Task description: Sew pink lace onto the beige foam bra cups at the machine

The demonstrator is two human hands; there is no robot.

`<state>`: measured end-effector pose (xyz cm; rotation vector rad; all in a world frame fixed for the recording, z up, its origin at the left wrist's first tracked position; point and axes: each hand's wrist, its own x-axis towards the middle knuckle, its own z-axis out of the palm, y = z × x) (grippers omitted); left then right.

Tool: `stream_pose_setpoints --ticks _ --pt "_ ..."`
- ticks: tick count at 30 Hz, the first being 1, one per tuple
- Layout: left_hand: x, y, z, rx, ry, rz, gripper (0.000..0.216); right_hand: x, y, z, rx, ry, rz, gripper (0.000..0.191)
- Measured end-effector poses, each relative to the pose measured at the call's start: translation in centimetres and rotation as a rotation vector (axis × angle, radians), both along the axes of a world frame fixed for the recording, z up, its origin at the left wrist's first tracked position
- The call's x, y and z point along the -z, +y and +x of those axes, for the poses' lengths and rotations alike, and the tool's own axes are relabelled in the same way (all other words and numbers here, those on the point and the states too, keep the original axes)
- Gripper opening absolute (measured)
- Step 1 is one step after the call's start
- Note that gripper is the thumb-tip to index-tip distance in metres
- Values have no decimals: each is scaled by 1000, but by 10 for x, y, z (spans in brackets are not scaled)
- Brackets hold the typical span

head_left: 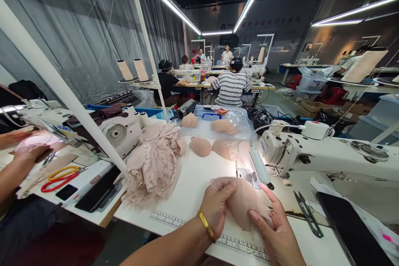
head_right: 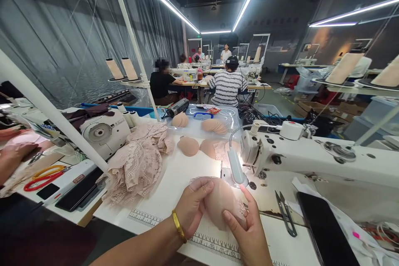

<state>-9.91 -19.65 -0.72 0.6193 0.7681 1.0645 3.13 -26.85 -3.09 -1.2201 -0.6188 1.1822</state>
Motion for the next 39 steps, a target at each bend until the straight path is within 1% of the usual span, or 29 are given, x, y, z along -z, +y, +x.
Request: stream_pose_setpoints --ticks 7,9,13,16,18,19,20,21,22,23,24,25,26,27,28,29,30,31,33,35,36,39 --pt "-2 -1 3 11 -2 26 45 -3 0 -1 14 15 -7 103" --pt "-4 0 4 25 -28 4 45 -3 -1 -1 20 13 -6 103" --pt "-9 0 9 98 -108 -87 46 -2 -1 -2 45 -21 1 102" --pt "-12 1 13 125 -82 -129 50 0 -3 -3 58 -70 0 101" --pt "-15 2 13 129 -70 -114 49 5 -7 0 20 -130 2 102" --pt "-18 3 11 149 -77 -92 48 8 -10 4 -20 -173 12 102" --pt "-21 4 8 199 -84 -59 46 11 -13 9 -71 -229 28 102" --pt "-25 5 4 290 -80 -9 45 14 -14 17 -123 -297 56 99" --pt "-29 7 -1 420 -56 73 44 16 -15 26 -170 -382 100 95" --pt "-32 10 -5 578 -9 202 43 18 -13 36 -210 -491 161 88" --pt "-35 13 -9 747 71 384 38 18 -9 48 -247 -630 241 77" --pt "-36 18 -12 903 184 617 30 18 -2 60 -273 -795 347 65" --pt "-35 24 -13 1022 331 885 18 16 7 71 -316 -986 465 45" --pt "-33 30 -13 1091 494 1157 8 14 18 81 -375 -1176 601 27" --pt "-30 38 -10 1109 659 1394 9 12 29 90 -363 -1351 718 24" --pt "-25 47 -6 1101 807 1568 14 9 41 96 -371 -1515 754 26" --pt "-20 55 -2 1083 920 1670 17 7 51 101 -415 -1641 769 28" --pt "-15 64 3 1078 988 1713 18 6 60 104 -445 -1719 746 30" --pt "-7 78 12 1116 1016 1685 17 5 70 107 -485 -1742 641 32" --pt "-3 86 17 1154 1004 1611 16 4 70 109 -474 -1646 560 35" --pt "-2 88 18 1156 1002 1579 17 3 68 110 -475 -1591 549 37" --pt "-2 82 20 1101 1037 1524 20 -2 60 113 -518 -1501 557 37"
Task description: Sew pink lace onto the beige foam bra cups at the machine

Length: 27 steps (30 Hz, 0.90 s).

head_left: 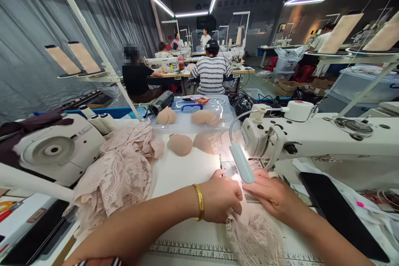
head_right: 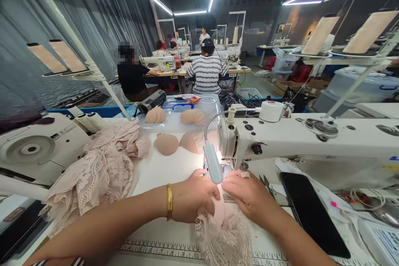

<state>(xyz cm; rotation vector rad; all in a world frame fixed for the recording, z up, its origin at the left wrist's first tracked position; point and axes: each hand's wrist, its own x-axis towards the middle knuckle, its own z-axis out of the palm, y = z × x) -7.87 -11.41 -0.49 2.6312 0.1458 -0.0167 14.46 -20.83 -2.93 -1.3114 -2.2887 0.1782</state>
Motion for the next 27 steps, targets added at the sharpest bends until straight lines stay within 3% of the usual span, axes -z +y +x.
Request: stream_pose_setpoints --ticks 6,12,21,27 --pt "8 -20 10 -138 -63 46 15 0 -2 3 91 -86 -102 38" --pt "16 -30 18 -252 -115 47 19 11 0 7 182 -100 -52 39" --pt "19 -37 20 -283 -96 -1 28 12 0 8 230 -60 -42 37" --pt "22 -31 18 -231 -120 -17 31 14 0 9 244 -85 -30 36"
